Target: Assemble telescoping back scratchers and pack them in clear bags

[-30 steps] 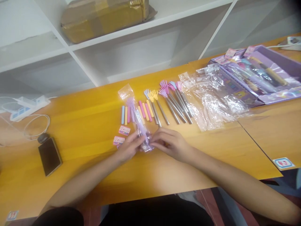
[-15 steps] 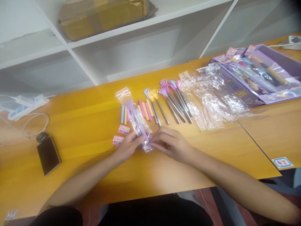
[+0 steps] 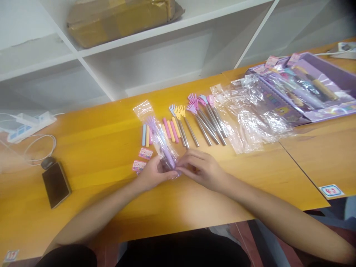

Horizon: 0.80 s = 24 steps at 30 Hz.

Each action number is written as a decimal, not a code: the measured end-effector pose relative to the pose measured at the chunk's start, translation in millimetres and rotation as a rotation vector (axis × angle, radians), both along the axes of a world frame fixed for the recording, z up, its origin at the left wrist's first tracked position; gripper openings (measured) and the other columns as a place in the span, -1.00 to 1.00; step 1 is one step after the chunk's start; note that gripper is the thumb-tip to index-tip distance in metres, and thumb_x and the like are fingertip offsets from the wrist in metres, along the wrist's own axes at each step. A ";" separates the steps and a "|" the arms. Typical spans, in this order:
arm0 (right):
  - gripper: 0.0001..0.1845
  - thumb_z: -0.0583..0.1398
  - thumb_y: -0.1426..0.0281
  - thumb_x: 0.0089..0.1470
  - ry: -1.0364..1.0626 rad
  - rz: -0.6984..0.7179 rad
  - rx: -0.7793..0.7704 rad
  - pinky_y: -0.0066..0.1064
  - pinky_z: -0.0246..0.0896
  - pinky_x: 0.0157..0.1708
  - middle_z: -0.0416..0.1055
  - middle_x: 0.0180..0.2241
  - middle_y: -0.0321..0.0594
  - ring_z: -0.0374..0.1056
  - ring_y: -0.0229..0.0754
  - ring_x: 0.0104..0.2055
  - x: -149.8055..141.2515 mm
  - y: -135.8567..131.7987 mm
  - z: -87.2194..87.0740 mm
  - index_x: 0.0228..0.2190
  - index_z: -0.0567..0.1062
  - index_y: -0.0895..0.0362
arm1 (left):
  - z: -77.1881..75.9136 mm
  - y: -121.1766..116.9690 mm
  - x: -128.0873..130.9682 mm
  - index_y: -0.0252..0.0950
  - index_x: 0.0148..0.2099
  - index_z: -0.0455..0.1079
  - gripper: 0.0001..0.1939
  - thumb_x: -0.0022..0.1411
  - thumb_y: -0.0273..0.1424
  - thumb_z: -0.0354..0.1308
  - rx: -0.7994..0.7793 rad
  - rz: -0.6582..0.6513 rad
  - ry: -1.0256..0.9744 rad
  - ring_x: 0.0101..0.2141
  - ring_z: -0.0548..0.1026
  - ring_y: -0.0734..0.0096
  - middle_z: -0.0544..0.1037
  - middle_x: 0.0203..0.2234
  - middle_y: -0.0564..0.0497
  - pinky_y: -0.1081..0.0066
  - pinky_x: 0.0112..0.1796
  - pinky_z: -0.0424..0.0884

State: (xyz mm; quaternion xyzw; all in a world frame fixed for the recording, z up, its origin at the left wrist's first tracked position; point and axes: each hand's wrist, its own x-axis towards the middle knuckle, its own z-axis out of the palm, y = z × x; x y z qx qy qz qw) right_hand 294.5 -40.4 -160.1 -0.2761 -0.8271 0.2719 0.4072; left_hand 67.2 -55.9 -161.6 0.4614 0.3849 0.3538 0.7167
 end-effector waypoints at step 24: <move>-0.46 0.21 -0.04 0.35 0.240 0.091 -0.823 -0.48 0.10 -0.47 0.32 -0.55 -0.38 0.19 -0.32 -0.50 -6.8 5.4 -3.8 -0.46 0.44 0.13 | -12.3 4.3 -7.2 -0.30 -0.03 0.45 -0.58 0.20 -0.23 0.50 0.075 0.072 0.064 -0.19 0.64 0.22 0.66 -0.21 -0.10 0.28 -0.16 0.55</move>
